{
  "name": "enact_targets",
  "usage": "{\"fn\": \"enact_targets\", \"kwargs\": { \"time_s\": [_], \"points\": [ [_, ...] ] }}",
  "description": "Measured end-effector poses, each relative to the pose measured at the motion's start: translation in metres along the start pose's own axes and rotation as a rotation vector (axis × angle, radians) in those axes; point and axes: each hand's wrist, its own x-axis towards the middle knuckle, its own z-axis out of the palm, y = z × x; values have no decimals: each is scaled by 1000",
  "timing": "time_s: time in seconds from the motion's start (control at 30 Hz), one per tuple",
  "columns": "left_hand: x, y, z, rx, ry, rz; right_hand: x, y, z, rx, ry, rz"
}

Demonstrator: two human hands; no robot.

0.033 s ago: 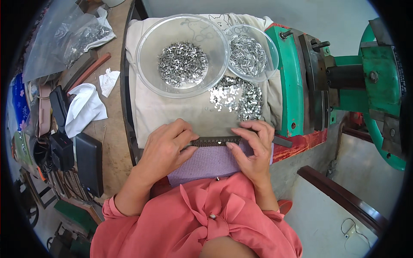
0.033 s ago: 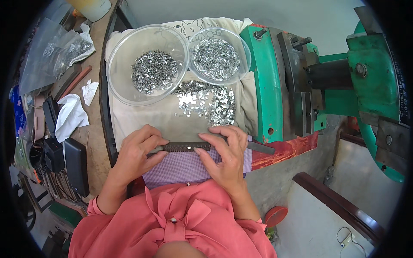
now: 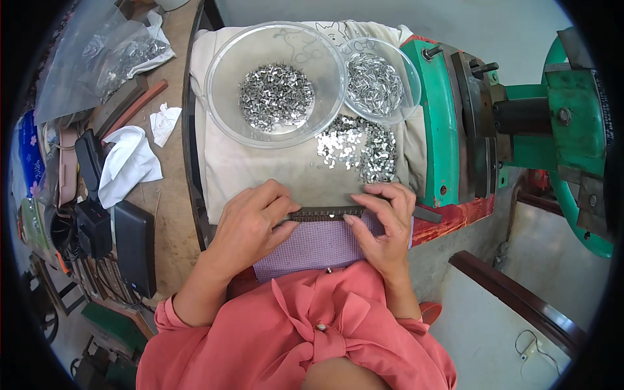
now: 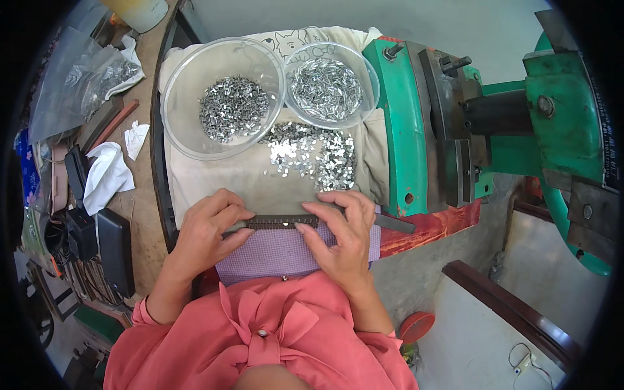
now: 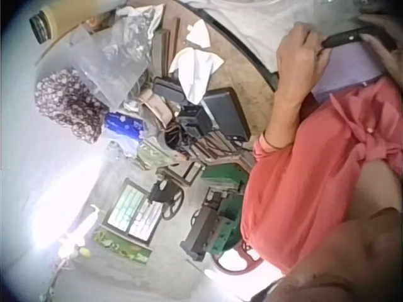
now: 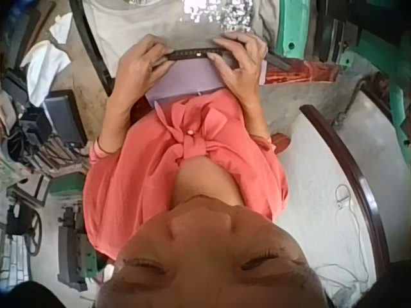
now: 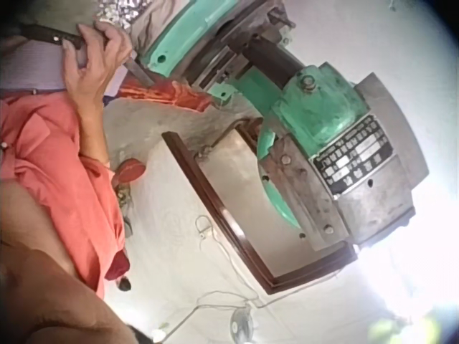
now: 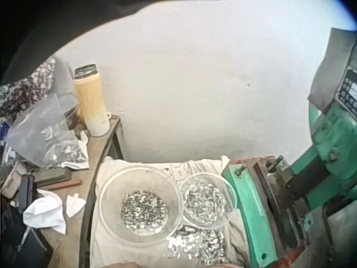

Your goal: The person assembles small silver metal components by hand, placing them into a metal grid-like holder. They then use a green manual press machine to process the assembled components. The person repeatedly picks up components from a container, arranges them in the holder, and operates the press.

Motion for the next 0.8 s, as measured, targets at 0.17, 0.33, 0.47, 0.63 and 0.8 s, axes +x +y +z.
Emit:
{"fn": "enact_targets", "kwargs": {
  "time_s": [0.17, 0.33, 0.47, 0.63, 0.8],
  "points": [
    [-1, -1, 1, -1, -1, -1, -3, 1, -2, -9, 27, 1],
    [0, 0, 0, 2, -2, -8, -1, -5, 5, -9, 32, -41],
    [0, 1, -1, 4, -4, -14, 0, -6, 10, -73, 4, -153],
    [0, 2, -1, 20, -2, -1, 4, -7, 8, -201, -47, -262],
    [0, 4, -1, 43, -9, -9, 13, -8, 8, -249, -129, -362]
  ]
}}
